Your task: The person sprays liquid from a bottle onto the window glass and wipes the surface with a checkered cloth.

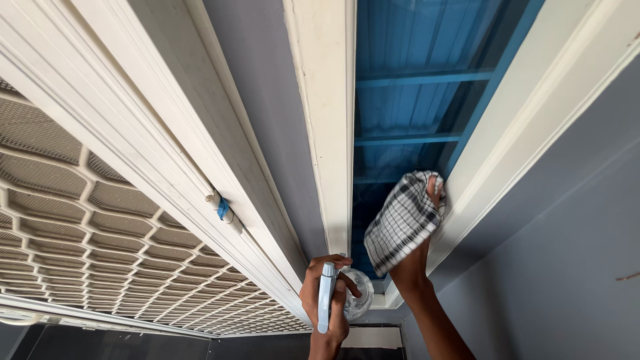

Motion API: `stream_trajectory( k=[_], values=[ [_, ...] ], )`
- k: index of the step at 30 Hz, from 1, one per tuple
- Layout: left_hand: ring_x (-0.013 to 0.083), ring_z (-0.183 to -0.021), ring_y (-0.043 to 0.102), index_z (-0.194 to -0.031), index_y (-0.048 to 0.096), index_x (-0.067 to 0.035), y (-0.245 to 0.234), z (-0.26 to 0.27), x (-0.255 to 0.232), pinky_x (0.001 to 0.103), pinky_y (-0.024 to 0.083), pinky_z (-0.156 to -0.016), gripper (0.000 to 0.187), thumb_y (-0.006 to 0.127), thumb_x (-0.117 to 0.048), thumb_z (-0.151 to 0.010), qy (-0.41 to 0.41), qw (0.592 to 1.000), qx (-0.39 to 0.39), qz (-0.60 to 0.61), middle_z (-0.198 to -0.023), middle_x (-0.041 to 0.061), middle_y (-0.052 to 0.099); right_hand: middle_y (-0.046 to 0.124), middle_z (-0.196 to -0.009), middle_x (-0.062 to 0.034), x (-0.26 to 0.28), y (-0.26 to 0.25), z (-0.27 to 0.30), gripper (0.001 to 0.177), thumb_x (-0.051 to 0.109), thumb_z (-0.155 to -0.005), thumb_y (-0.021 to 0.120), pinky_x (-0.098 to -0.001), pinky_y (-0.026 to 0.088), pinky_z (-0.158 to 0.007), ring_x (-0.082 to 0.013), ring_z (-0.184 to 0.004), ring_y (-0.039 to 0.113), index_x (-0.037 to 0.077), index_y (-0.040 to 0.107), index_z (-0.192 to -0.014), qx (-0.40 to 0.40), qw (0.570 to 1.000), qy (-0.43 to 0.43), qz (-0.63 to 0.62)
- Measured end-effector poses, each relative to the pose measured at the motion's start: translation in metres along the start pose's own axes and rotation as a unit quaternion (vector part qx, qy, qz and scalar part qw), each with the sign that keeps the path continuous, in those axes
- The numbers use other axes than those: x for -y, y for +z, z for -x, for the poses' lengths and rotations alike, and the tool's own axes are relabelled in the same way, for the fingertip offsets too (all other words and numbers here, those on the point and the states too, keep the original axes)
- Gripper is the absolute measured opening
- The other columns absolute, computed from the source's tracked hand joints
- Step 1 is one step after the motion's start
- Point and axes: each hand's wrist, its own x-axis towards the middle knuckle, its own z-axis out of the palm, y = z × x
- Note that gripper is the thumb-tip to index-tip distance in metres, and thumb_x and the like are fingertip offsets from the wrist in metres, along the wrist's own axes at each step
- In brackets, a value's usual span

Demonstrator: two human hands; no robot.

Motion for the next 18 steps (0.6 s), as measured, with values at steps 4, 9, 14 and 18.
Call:
stream_trajectory(
  k=[4,9,14,18],
  values=[
    [0.0195,-0.061,0.074,-0.111,0.060,0.003,0.005,-0.001,-0.008,0.032,0.060,-0.058,0.029,0.055,-0.023,-0.100,0.028,0.999,0.029,-0.008,-0.110,0.022,0.074,0.011,-0.168,-0.0315,-0.042,-0.002,0.061,0.093,0.019,-0.091,0.074,-0.0678,0.008,-0.130,-0.0518,-0.159,0.005,-0.008,0.017,-0.159,0.024,0.995,0.096,-0.024],
    [0.0193,-0.068,0.073,-0.106,0.065,0.001,0.009,-0.002,-0.015,0.034,0.059,-0.063,0.027,0.057,-0.023,-0.096,0.012,0.996,0.049,-0.070,-0.102,0.018,0.078,0.012,-0.167,-0.0309,-0.072,-0.034,0.112,0.092,0.022,-0.091,0.074,-0.0683,0.008,-0.130,-0.0518,-0.158,0.006,-0.006,0.017,-0.158,-0.009,0.967,0.253,-0.039],
    [0.0237,-0.082,0.072,-0.102,0.065,0.000,0.011,-0.002,-0.013,0.039,0.058,-0.073,0.024,0.058,-0.017,-0.086,0.073,0.989,0.075,-0.104,-0.098,0.016,0.076,0.013,-0.166,-0.0303,-0.083,-0.054,0.128,0.092,0.024,-0.091,0.074,-0.0687,0.009,-0.130,-0.0519,-0.158,0.007,-0.005,0.018,-0.158,-0.040,0.946,0.319,-0.035],
    [0.0232,-0.074,0.066,-0.099,0.066,0.000,0.016,0.001,-0.011,0.038,0.054,-0.068,0.026,0.057,-0.015,-0.080,0.068,0.988,0.096,-0.102,-0.094,0.016,0.076,0.014,-0.166,-0.0298,-0.090,-0.063,0.131,0.092,0.025,-0.090,0.074,-0.0690,0.009,-0.129,-0.0519,-0.158,0.007,-0.003,0.019,-0.158,-0.058,0.939,0.338,-0.033]
  ],
)
